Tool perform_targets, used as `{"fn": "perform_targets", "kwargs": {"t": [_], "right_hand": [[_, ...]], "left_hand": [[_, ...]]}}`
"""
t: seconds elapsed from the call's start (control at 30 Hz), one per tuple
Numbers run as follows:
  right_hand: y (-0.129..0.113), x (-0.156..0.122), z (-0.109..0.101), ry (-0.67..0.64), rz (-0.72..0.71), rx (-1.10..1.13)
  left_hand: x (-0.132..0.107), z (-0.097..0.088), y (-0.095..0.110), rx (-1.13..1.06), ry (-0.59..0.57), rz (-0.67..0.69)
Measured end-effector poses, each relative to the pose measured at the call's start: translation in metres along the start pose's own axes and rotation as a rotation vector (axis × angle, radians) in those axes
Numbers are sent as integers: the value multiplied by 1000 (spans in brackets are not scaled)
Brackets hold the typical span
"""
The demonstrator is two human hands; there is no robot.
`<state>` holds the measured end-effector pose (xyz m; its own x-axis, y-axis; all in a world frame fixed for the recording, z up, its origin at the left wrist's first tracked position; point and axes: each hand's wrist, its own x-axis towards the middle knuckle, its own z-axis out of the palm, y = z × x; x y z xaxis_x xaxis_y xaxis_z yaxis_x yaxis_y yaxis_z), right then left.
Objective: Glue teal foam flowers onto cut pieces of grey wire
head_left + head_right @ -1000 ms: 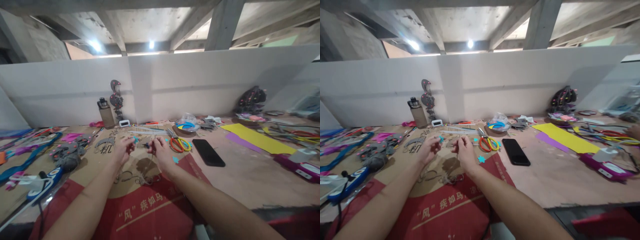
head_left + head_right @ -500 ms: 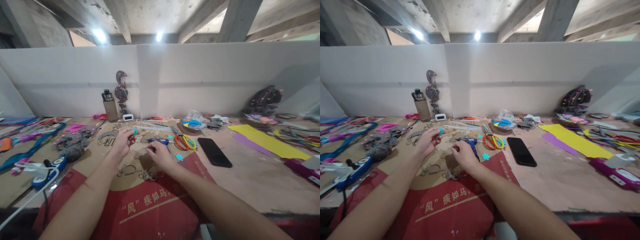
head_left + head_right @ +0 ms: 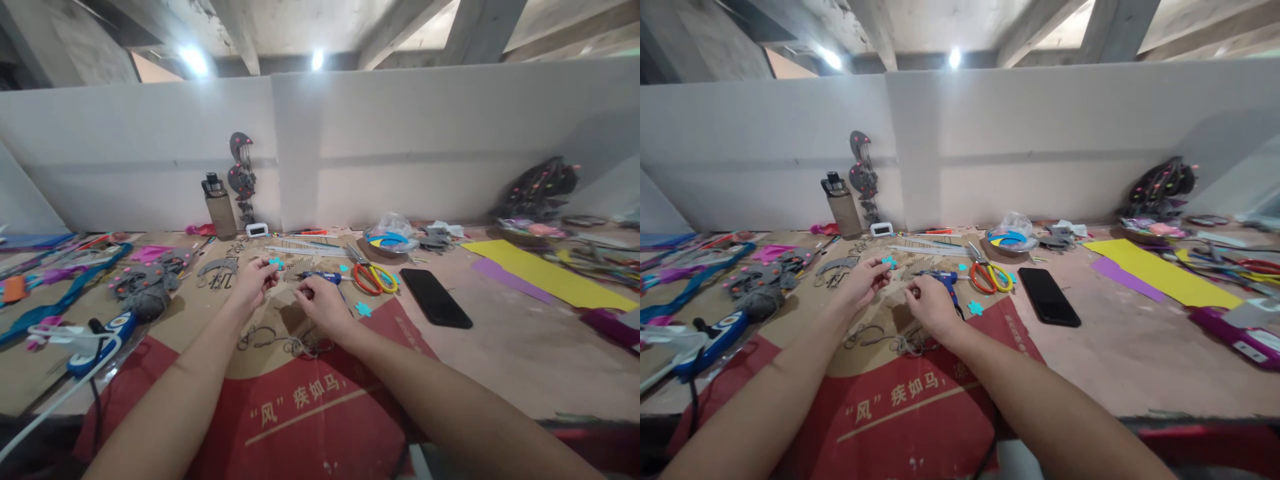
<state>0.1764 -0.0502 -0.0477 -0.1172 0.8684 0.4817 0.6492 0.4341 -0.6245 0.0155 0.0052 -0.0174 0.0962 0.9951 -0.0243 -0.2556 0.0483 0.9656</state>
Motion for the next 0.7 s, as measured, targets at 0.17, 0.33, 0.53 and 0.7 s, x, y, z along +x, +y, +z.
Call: {"fn": "perform_targets", "kwargs": {"t": [0.17,0.33,0.53,0.7], "right_hand": [[1,7,-5,84,4,87],[5,9,-8,122,29,80],[6,6,-10,101,63,69],[5,5,-9,65,67,35]], "left_hand": [[-1,5,-5,-5,-38,-61],[-8,13,-10,-45,-148,-118],[-14,17,-18,-46,-268,-121],[-14,17,-24,144,-200,-11]]}}
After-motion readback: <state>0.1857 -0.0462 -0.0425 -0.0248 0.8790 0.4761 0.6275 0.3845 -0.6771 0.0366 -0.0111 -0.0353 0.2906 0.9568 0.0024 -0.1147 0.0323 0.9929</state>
